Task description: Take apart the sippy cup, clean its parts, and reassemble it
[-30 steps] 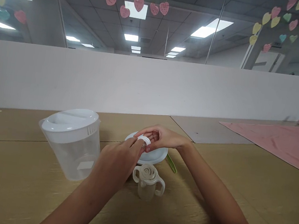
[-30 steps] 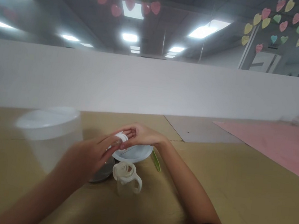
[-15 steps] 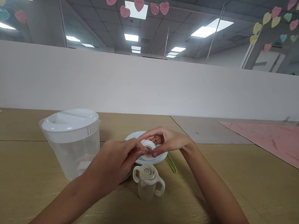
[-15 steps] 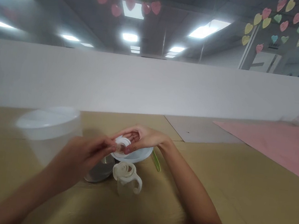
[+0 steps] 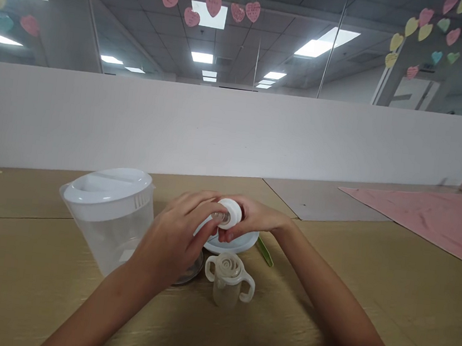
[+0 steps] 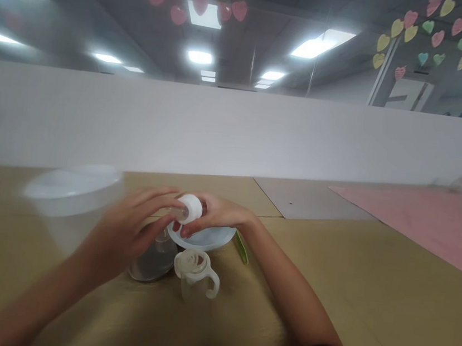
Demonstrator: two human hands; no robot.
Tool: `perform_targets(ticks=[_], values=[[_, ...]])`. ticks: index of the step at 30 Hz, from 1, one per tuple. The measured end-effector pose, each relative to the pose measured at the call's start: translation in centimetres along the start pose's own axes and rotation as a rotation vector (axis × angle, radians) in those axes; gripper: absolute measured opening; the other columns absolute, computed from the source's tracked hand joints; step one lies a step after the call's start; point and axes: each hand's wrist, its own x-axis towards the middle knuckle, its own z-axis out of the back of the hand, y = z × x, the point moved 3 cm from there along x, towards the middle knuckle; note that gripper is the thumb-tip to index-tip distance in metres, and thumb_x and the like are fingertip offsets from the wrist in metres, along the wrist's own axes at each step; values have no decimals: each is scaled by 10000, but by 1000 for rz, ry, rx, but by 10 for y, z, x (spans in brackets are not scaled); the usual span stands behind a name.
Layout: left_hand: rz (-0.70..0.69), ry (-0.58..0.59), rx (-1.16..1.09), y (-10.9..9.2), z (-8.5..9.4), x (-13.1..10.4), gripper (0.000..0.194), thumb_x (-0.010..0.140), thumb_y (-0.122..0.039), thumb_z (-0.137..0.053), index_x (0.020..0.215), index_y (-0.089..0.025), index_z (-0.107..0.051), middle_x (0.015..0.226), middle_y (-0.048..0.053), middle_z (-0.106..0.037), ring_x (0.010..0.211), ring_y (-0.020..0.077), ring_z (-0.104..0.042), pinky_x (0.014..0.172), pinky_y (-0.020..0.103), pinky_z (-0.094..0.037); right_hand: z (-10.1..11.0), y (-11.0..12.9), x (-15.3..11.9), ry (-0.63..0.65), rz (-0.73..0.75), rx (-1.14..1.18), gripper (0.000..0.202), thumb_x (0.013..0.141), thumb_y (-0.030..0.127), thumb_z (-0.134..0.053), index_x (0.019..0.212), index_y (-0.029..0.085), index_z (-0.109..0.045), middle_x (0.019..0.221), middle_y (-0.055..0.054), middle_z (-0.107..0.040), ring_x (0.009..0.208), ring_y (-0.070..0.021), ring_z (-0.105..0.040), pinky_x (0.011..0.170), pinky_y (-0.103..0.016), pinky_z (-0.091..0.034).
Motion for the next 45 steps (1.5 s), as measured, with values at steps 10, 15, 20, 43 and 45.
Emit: perform_targets(ticks=[10, 15, 20, 43, 45], values=[[20, 14, 9, 4, 0, -1, 201, 865, -171, -441, 1000, -233, -577, 998, 5, -643, 884, 144, -592, 763, 272, -461, 6, -5, 0, -85, 44, 145, 464, 728, 257, -696, 1151, 188, -516, 825, -3, -602, 719, -106, -593, 619, -228, -499], [32, 4, 115, 1, 0, -2, 173, 841, -292, -504, 971, -217, -591, 922, 18, -657, 779, 154, -608, 657, 252, -467, 3, -1, 0, -98, 77, 166, 491, 651, 132, -743, 1103, 203, -565, 959, -13, -600, 886, -118, -571, 755, -237, -485], [-12, -39, 229, 2, -5, -4, 156, 855, -224, -479, 924, -212, -619, 879, 8, -678, 721, 130, -630, 613, 216, -462, 4, -3, 1, -101, 89, 146, 381, 742, 200, -679, 1108, 195, -575, 967, -22, -597, 817, -103, -582, 747, -249, -500], [-55, -20, 93, -2, 3, -5, 196, 887, -287, -451, 977, -244, -619, 860, -11, -693, 702, 109, -639, 552, 183, -452, 9, -1, -4, -52, 158, 197, 431, 648, 203, -755, 1051, 164, -608, 997, -53, -619, 846, -130, -598, 743, -267, -506], [-5, -28, 132, -3, 1, -4, 262, 886, -316, -451, 1117, -247, -552, 1022, 23, -659, 855, 151, -633, 641, 216, -489, 10, 0, -2, -126, 170, 210, 391, 663, 212, -744, 1019, 166, -591, 940, -33, -611, 839, -131, -593, 738, -276, -506]])
